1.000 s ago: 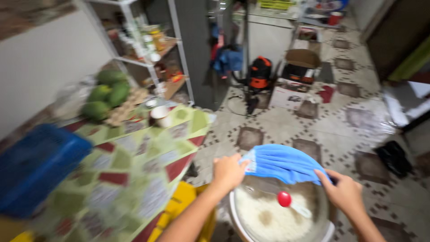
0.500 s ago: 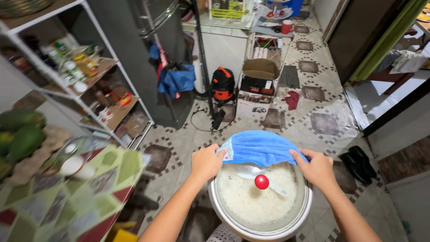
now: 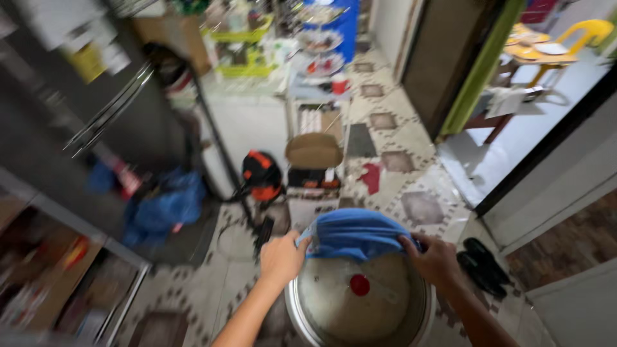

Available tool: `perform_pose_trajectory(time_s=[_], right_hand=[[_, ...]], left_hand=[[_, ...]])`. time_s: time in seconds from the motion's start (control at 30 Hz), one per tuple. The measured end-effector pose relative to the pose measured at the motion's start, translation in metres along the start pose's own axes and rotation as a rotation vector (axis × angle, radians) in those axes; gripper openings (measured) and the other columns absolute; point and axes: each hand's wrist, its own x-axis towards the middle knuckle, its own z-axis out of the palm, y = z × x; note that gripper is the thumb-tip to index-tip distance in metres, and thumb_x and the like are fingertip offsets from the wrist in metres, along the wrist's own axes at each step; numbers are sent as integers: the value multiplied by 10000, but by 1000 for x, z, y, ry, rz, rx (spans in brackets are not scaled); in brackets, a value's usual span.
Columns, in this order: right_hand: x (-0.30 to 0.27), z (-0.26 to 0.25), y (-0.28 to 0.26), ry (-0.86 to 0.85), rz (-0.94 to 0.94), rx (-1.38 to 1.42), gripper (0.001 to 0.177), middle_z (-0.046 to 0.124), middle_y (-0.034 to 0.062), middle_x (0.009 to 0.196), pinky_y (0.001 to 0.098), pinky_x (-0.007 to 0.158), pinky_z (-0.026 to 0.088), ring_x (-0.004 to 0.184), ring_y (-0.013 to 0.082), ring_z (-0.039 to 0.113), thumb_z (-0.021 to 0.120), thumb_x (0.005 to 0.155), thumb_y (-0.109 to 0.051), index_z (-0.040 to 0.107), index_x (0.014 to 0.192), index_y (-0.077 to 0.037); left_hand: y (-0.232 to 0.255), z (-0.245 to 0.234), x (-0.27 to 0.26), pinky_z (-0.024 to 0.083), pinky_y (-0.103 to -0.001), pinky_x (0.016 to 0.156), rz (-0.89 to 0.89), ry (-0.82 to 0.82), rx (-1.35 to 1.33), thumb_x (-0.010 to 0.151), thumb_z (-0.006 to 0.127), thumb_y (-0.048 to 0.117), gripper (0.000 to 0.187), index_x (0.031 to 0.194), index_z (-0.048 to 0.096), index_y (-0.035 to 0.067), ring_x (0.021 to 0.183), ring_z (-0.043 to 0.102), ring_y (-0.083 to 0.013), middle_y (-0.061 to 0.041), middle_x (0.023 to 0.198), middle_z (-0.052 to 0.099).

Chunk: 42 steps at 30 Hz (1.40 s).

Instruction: The person places spoons onto plates at a dining table, carries a rice cooker pot from the kitchen to the dining room using a blue cloth, and then rinses their hands at a kitchen sink.

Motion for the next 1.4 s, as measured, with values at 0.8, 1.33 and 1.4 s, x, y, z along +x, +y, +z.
perform_pose_trajectory(time_s=[0.8, 1.33, 1.4], right_hand=[[384, -9, 222, 28, 231, -60, 425, 737, 193, 754, 427, 713, 595, 760, 344, 757, 699, 847, -519, 808, 1011, -143], [660, 3, 395, 220, 411, -49, 404, 744, 180, 729, 381, 638, 589, 675, 275, 771, 765, 825, -464, 810, 1034, -122], [683, -4, 408, 204, 486, -88, 420, 735, 194, 741, 383, 636, 592, 687, 289, 767, 768, 839, -468, 802, 1065, -116]], left_hand=[[242, 186, 425, 536, -525, 824, 103, -145, -93, 919, 582, 552, 450, 1074, 716, 152, 911, 696, -441, -225, 906, 735], [427, 312, 736, 513, -515, 821, 242, -359, -105, 921, 576, 539, 425, 1027, 721, 153, 930, 690, -388, -168, 915, 732], [455, 323, 769, 512, -514, 818, 373, -275, -146, 949, 556, 520, 436, 995, 721, 120, 906, 695, -402, -190, 886, 738]])
